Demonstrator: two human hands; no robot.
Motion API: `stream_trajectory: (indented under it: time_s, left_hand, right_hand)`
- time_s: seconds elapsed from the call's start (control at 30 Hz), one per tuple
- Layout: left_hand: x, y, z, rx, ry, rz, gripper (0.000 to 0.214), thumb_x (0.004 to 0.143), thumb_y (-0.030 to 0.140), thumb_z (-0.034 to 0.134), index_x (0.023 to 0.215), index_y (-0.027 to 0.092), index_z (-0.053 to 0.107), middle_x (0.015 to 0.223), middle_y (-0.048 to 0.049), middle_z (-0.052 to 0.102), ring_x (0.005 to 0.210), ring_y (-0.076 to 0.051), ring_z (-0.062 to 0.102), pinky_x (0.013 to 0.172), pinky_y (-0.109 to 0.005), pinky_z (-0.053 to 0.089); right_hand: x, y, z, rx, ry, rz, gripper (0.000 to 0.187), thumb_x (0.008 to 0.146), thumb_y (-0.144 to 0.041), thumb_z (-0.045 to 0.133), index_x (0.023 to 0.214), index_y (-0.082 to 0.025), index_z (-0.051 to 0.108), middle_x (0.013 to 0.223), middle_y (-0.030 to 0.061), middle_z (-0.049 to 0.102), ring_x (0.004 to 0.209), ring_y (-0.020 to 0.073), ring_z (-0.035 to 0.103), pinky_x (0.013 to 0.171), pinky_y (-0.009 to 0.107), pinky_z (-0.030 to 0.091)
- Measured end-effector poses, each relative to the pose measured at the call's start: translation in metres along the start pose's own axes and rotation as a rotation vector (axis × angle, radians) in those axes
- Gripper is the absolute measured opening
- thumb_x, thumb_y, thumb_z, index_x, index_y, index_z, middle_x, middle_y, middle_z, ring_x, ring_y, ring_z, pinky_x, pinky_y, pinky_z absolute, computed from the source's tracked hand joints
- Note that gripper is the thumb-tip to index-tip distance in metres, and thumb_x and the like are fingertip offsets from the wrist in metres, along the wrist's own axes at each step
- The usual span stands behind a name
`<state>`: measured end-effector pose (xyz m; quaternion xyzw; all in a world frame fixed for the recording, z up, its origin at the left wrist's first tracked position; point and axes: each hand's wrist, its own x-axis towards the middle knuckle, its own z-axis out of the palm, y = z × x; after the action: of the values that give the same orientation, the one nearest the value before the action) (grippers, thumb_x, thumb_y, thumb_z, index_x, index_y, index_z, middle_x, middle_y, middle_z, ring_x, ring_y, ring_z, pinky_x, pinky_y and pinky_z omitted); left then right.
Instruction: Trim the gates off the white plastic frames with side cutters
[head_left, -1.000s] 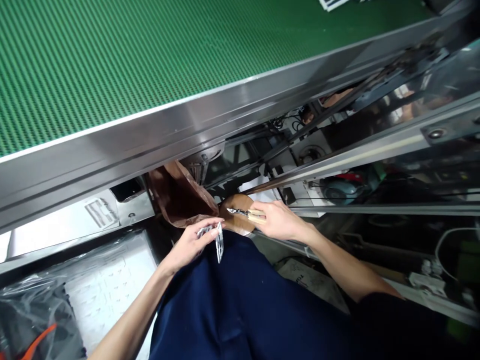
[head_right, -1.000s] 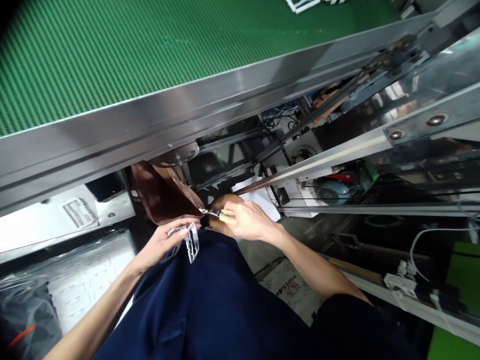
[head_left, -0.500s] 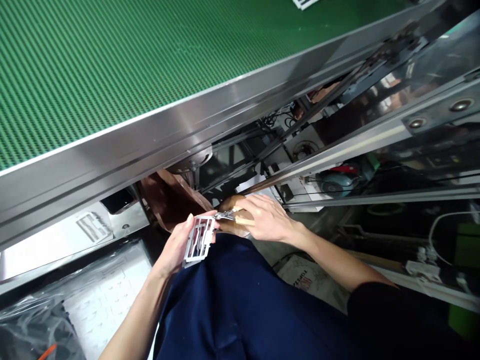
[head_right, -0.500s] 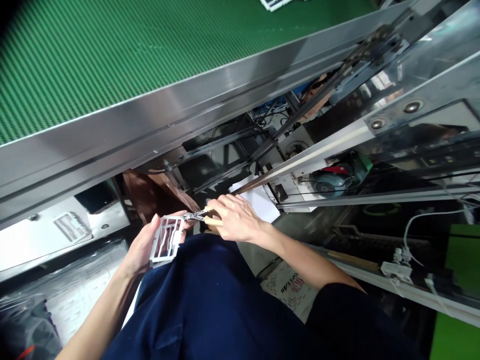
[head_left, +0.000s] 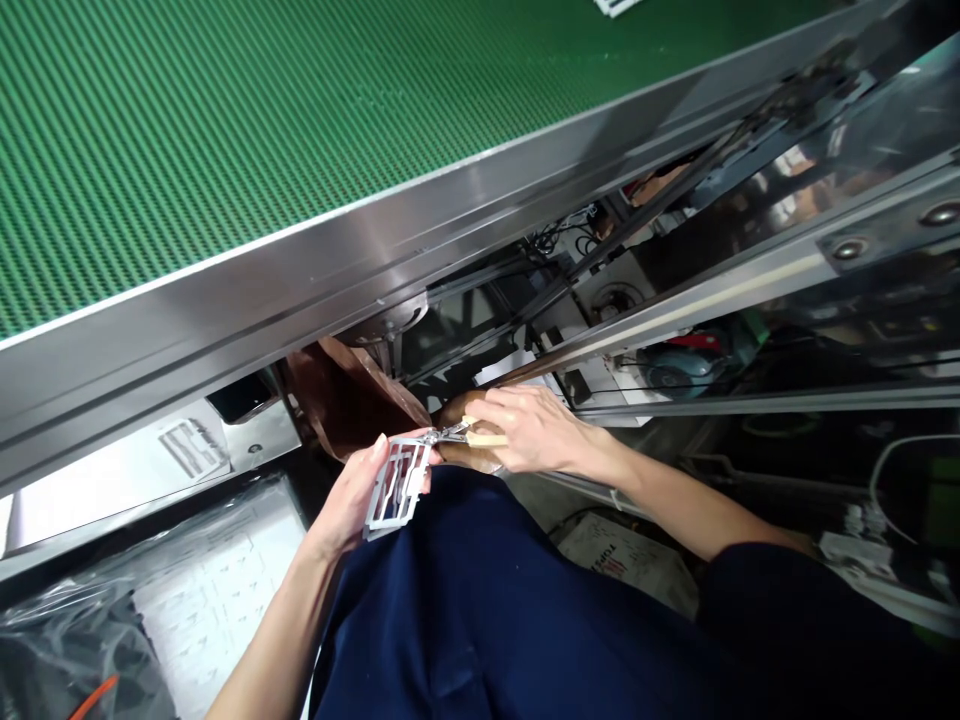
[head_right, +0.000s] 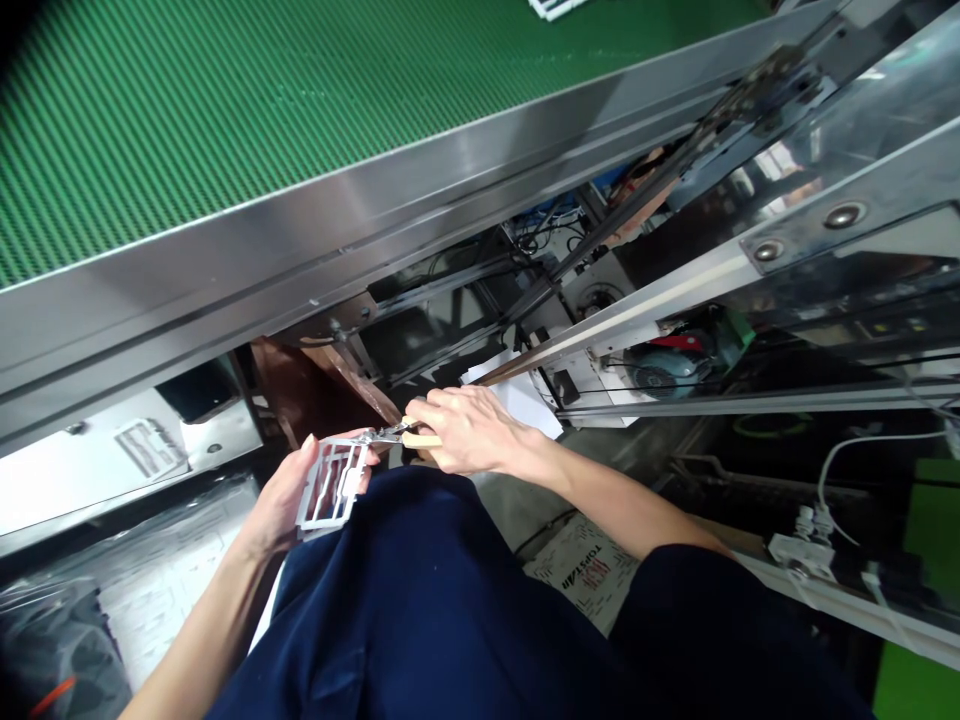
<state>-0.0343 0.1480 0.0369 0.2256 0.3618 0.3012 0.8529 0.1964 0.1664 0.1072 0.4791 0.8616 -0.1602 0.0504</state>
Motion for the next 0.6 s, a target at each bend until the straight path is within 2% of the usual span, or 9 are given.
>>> stream_trajectory:
  time_s: [0.13,0.23,0.33,0.47,0.6]
  left_hand:
    - [-0.001,-0.001,0.0,0.016,-0.009,-0.004,0.048,0.085,0.049,0.051,0.114,0.012,0.06,0.092,-0.0118,0.066,0.066,-0.018,0.06,0.055,-0.027,0.047]
    - [0.0,-0.002,0.0,-0.019,-0.029,-0.01,0.045,0.087,0.047,0.049,0.113,0.012,0.06,0.092,-0.0115,0.067,0.065,-0.017,0.06,0.055,-0.026,0.048]
    - [0.002,-0.002,0.002,-0.138,-0.05,-0.017,0.042,0.088,0.046,0.048,0.111,0.014,0.061,0.091,-0.0096,0.066,0.068,-0.018,0.061,0.058,-0.026,0.05]
    - [0.006,0.003,0.003,-0.278,-0.005,0.031,0.036,0.09,0.039,0.046,0.118,0.019,0.057,0.098,-0.0068,0.065,0.079,-0.019,0.064,0.062,-0.027,0.054]
    - [0.01,0.008,0.0,-0.344,0.04,0.07,0.033,0.092,0.035,0.043,0.117,0.02,0.057,0.101,-0.0068,0.064,0.081,-0.021,0.065,0.06,-0.029,0.056]
  right_hand:
    - [-0.001,-0.001,-0.002,0.042,-0.017,0.019,0.021,0.082,-0.034,0.05,0.098,-0.022,0.059,0.077,0.0007,0.058,0.065,0.0127,0.051,0.053,0.025,0.021]
    - [-0.002,-0.002,-0.002,0.14,-0.024,0.038,0.016,0.082,-0.033,0.051,0.088,-0.021,0.059,0.076,0.0003,0.059,0.065,0.012,0.051,0.054,0.024,0.023]
    - [0.0,-0.005,0.004,0.344,0.017,0.114,0.015,0.083,-0.033,0.05,0.083,-0.019,0.056,0.075,-0.0011,0.058,0.065,0.0105,0.05,0.058,0.022,0.029]
    - [0.003,-0.014,0.021,0.695,0.171,0.361,0.022,0.086,-0.039,0.046,0.083,-0.018,0.05,0.074,-0.0022,0.055,0.065,0.0092,0.049,0.061,0.021,0.035]
    - [0.006,-0.028,0.035,0.949,0.161,0.399,0.02,0.083,-0.037,0.05,0.081,-0.017,0.046,0.073,-0.0026,0.053,0.064,0.0085,0.049,0.061,0.02,0.038]
